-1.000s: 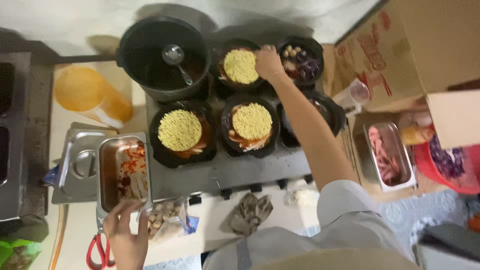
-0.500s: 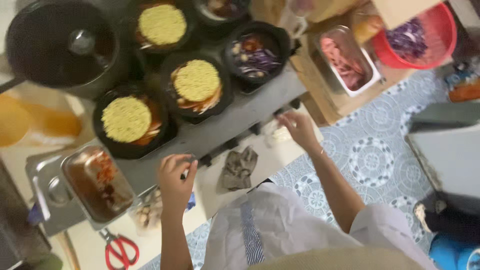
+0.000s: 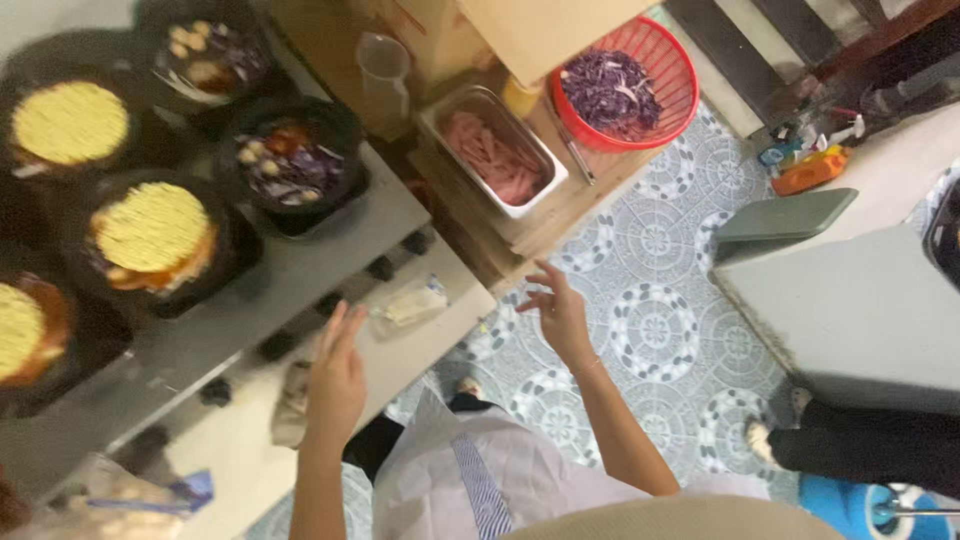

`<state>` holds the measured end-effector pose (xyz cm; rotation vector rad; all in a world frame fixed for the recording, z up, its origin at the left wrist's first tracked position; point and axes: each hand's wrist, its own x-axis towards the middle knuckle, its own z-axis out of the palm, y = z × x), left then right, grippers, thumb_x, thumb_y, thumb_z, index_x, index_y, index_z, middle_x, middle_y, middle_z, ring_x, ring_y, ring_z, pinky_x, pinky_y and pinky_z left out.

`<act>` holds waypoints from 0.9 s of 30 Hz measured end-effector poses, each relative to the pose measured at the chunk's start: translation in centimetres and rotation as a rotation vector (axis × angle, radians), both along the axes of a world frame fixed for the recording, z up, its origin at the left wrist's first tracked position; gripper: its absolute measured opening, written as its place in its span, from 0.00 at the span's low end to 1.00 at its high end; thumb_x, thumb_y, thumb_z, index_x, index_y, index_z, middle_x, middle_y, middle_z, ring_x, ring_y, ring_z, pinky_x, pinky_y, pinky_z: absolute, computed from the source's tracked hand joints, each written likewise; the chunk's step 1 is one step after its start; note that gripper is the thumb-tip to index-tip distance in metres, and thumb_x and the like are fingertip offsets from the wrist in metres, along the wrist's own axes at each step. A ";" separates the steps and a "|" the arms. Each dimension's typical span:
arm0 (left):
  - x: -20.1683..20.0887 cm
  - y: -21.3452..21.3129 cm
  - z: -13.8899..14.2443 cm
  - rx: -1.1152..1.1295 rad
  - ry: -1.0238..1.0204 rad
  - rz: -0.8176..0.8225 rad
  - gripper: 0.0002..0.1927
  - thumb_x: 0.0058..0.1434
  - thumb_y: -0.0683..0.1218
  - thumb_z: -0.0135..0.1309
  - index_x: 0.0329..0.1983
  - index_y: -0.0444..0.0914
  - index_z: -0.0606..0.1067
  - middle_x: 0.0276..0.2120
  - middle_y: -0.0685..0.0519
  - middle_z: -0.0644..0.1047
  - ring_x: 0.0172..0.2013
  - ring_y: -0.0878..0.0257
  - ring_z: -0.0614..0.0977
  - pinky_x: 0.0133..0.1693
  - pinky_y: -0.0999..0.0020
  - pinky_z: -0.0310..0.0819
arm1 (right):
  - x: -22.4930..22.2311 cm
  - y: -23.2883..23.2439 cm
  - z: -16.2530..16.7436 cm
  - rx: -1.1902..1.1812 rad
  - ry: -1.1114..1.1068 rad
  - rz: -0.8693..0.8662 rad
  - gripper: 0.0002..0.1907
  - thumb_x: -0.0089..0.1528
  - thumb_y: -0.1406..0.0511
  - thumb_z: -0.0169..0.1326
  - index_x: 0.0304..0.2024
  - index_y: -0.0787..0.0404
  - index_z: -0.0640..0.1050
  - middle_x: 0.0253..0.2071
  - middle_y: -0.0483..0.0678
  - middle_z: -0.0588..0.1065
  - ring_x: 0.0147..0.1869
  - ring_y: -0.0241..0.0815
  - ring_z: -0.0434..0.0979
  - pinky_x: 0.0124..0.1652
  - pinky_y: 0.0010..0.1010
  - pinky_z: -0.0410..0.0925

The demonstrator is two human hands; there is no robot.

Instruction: The person adds slices of ham and other toppings from metal trays into several clay pots on a gas stove, ladles red broth from a large pot into the pots, fetches water in a plastic pitcher, adds blocks of instant noodles into the pots, retrieves frozen meat portions from a chest freezer, unwraps them, and places the meat portions on top of the noodles in the pots.

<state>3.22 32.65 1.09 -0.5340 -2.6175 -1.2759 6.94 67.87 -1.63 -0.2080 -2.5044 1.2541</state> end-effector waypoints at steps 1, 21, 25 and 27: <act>0.5 2.3 -0.4 -0.002 0.004 -0.019 0.29 0.63 0.35 0.47 0.69 0.42 0.69 0.60 0.36 0.77 0.54 0.43 0.82 0.50 0.59 0.77 | 0.7 1.0 -0.2 -0.036 0.044 0.065 0.25 0.64 0.76 0.47 0.65 0.62 0.70 0.46 0.52 0.80 0.35 0.33 0.84 0.35 0.29 0.75; 8.9 -3.5 -4.2 -0.134 -0.429 0.538 0.15 0.64 0.47 0.56 0.52 0.40 0.80 0.39 0.48 0.84 0.40 0.52 0.85 0.42 0.58 0.77 | -13.6 -10.7 -14.3 0.847 -0.320 0.739 0.44 0.54 0.64 0.63 0.71 0.51 0.62 0.70 0.58 0.62 0.72 0.63 0.55 0.63 0.55 0.57; 8.7 -6.9 -5.4 -0.117 -0.433 0.506 0.14 0.63 0.46 0.56 0.51 0.39 0.80 0.40 0.48 0.84 0.41 0.52 0.85 0.43 0.59 0.78 | -12.9 -12.1 -15.4 0.872 -0.416 0.717 0.39 0.54 0.60 0.60 0.67 0.54 0.64 0.64 0.56 0.68 0.70 0.61 0.64 0.67 0.51 0.60; 7.8 -8.1 -5.6 -0.130 -0.433 0.445 0.14 0.63 0.46 0.56 0.50 0.39 0.80 0.40 0.48 0.84 0.41 0.53 0.86 0.43 0.59 0.78 | -11.6 -12.0 -15.8 0.603 -0.562 0.655 0.37 0.56 0.61 0.61 0.66 0.57 0.66 0.61 0.60 0.69 0.59 0.63 0.71 0.58 0.51 0.67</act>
